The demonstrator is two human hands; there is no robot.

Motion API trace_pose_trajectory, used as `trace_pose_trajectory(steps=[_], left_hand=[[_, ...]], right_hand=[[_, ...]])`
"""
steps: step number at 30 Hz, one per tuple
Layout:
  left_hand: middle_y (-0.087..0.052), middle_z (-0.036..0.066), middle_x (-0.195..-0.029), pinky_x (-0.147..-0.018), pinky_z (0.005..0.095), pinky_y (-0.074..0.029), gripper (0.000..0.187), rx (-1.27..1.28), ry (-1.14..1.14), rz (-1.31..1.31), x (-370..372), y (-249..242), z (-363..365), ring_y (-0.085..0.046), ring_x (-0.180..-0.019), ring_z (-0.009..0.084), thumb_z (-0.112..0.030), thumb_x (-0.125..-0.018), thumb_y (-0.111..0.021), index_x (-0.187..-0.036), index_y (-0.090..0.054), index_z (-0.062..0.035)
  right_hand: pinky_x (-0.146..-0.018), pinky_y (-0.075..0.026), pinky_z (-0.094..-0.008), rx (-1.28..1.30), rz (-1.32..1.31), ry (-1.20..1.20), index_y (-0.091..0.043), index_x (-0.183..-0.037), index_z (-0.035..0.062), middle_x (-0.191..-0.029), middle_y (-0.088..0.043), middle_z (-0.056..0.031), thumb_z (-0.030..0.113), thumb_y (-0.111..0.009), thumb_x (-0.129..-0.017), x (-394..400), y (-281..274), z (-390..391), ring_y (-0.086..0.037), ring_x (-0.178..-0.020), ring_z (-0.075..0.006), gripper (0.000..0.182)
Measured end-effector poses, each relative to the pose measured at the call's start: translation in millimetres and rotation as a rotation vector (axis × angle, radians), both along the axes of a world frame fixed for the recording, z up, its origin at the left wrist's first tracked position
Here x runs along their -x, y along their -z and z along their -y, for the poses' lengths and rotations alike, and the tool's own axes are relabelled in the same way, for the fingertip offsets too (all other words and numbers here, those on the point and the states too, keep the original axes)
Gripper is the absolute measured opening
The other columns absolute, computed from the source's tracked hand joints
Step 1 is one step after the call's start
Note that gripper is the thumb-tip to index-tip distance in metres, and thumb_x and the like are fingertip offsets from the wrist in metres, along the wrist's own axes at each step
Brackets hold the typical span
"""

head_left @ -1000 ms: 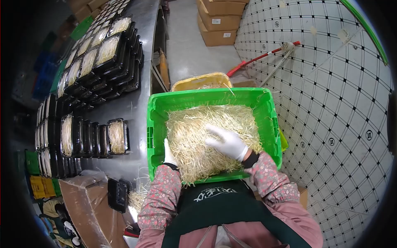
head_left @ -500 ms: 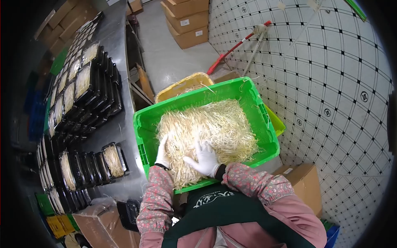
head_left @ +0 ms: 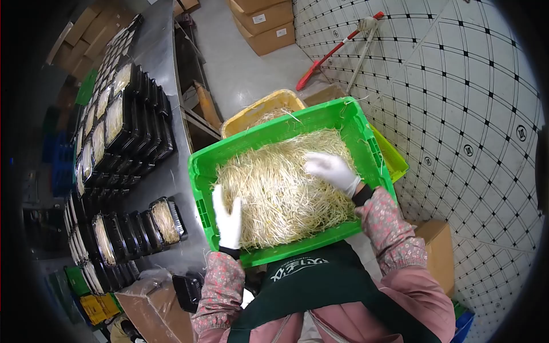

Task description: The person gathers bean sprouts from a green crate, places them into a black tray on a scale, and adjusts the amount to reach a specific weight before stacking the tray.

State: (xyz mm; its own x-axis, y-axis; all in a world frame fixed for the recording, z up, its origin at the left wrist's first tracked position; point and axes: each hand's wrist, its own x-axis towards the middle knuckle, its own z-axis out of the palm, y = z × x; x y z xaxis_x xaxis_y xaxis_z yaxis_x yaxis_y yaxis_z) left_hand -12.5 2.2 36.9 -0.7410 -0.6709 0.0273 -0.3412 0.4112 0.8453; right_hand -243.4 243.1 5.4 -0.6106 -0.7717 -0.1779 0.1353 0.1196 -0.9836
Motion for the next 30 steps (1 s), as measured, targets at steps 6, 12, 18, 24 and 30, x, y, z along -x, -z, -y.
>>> trace_pose_trajectory(steps=[6, 12, 18, 24, 30], left_hand=[[-0.047, 0.015, -0.142, -0.114, 0.0583, -0.018, 0.053, 0.446, 0.649, 0.114, 95, 13, -86, -0.032, -0.139, 0.0387, -0.033, -0.091, -0.059, -0.137, -0.05, -0.0094], [-0.062, 0.004, -0.118, -0.113, 0.0605, -0.018, 0.033, 0.55, 0.843, 0.321, 33, 38, -47, -0.038, -0.136, 0.0321, -0.036, -0.086, -0.06, -0.107, -0.069, -0.0126], [-0.058, 0.002, -0.123, -0.111, 0.0647, -0.016, 0.031, 0.533, 0.741, 0.347, -3, 31, -40, -0.037, -0.136, 0.0338, -0.03, -0.085, -0.062, -0.113, -0.066, -0.0175], [-0.059, 0.003, -0.123, -0.109, 0.0649, -0.018, 0.03, 0.536, 0.627, 0.288, 5, 43, -57, -0.037, -0.135, 0.0333, -0.029, -0.083, -0.063, -0.111, -0.067, -0.0171], [-0.059, 0.003, -0.126, -0.111, 0.063, -0.018, 0.033, 0.562, 0.587, 0.249, 9, 43, -63, -0.038, -0.135, 0.0331, -0.03, -0.084, -0.064, -0.114, -0.067, -0.0168]], right_hand=[[-0.115, -0.028, -0.0406, -0.81, -0.208, -0.017, -0.013, -0.154, 0.0047, -0.153, -0.025, -0.0293, 0.064, -0.078, -0.064, 64, 67, 3, -0.032, -0.141, -0.0392, 0.126], [-0.111, -0.036, -0.0411, -0.926, -0.316, -0.244, -0.013, -0.154, 0.0054, -0.149, -0.033, -0.0294, 0.059, -0.08, -0.063, 41, 64, 1, -0.041, -0.136, -0.037, 0.126], [-0.109, -0.038, -0.0449, -0.996, -0.309, -0.312, -0.009, -0.154, 0.0043, -0.148, -0.036, -0.0285, 0.064, -0.078, -0.062, 54, 76, 2, -0.042, -0.134, -0.0383, 0.13], [-0.103, -0.042, -0.0513, -1.272, -0.383, -0.332, -0.008, -0.155, 0.0072, -0.142, -0.045, -0.0254, 0.057, -0.076, -0.068, 17, 33, 43, -0.05, -0.127, -0.0384, 0.121], [-0.095, -0.05, -0.0369, -1.103, -0.405, -0.172, -0.038, -0.144, -0.0008, -0.121, -0.063, -0.0223, 0.035, -0.077, -0.068, 52, 57, 11, -0.063, -0.11, -0.033, 0.093]])
